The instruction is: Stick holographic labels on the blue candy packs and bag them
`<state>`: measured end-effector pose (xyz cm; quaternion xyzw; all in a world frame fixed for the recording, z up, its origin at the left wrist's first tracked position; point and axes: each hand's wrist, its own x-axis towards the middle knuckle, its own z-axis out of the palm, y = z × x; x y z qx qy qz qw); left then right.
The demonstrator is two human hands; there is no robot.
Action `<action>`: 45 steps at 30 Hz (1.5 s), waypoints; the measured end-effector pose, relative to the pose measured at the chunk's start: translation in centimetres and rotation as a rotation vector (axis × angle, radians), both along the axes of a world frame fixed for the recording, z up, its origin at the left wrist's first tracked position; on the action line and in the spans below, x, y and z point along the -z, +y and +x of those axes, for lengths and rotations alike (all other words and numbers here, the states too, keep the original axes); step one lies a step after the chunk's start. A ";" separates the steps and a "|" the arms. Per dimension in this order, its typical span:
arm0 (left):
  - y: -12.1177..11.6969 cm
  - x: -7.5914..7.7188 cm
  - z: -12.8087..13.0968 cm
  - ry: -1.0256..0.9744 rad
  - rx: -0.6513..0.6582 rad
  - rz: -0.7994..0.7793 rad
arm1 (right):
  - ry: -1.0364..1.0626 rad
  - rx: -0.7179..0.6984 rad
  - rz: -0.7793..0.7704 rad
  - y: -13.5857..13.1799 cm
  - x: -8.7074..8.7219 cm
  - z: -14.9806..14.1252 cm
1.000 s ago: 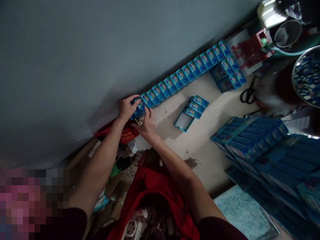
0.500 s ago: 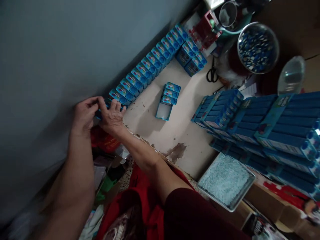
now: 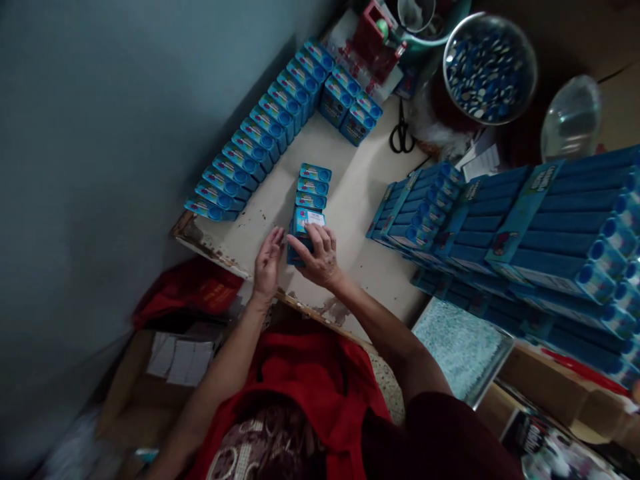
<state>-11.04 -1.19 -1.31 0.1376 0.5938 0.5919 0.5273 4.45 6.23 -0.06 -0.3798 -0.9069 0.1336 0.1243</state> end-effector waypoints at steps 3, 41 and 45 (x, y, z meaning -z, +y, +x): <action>1.4 0.7 2.7 0.098 0.000 0.009 | -0.036 -0.074 -0.052 1.2 2.5 0.6; 6.7 2.0 8.1 0.271 -0.247 -0.575 | -0.206 0.448 -0.897 20.8 -3.3 -3.3; 3.6 -0.3 3.5 0.243 -0.244 -0.562 | -0.072 0.645 -0.819 11.4 -7.2 0.7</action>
